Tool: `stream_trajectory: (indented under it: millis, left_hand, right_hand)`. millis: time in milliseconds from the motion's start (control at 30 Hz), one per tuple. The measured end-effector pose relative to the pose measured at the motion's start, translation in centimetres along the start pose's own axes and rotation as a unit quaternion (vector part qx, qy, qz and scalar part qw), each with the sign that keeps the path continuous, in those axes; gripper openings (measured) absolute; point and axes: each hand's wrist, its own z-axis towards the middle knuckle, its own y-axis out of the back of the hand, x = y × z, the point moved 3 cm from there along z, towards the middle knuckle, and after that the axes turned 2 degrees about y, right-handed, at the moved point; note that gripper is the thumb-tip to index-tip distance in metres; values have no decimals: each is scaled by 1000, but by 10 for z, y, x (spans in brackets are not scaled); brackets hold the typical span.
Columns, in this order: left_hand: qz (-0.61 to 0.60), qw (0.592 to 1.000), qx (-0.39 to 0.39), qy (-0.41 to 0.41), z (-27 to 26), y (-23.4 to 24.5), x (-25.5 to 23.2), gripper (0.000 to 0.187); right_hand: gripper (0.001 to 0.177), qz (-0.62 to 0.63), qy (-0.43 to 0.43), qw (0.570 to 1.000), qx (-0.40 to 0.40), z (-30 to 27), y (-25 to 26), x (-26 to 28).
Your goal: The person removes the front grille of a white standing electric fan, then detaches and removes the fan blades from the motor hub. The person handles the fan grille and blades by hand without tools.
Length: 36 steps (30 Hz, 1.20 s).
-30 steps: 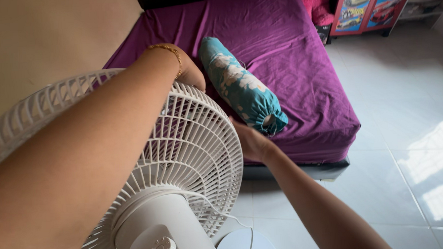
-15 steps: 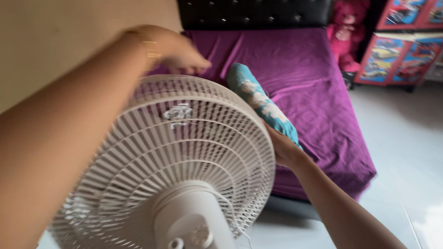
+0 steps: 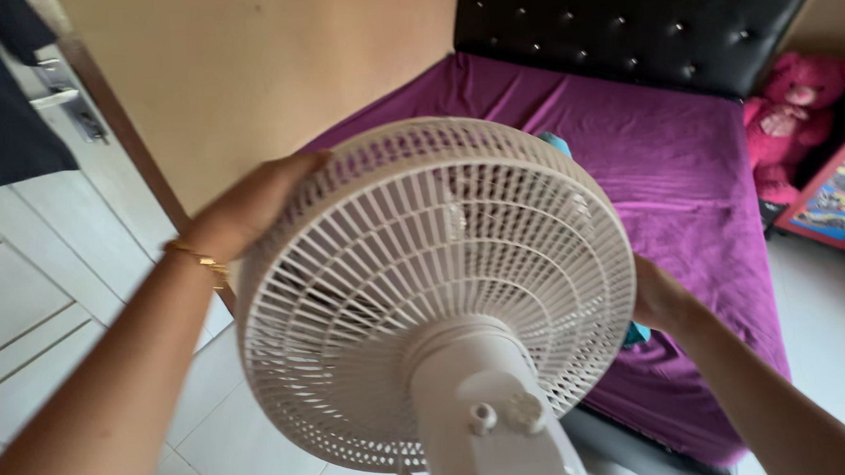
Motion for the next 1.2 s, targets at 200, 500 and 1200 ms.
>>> stream_trajectory:
  millis: [200, 500, 1200]
  left_hand:
    - [78, 993, -29, -79, 19, -11, 5, 57]
    - [18, 998, -34, -47, 25, -20, -3, 55]
    - [-202, 978, -10, -47, -48, -37, 110, 55]
  right_hand:
    - [60, -141, 30, 990, -9, 8, -40, 80]
    - [53, -599, 222, 759, 124, 63, -240, 219]
    - [57, -762, 26, 629, 151, 86, -362, 215]
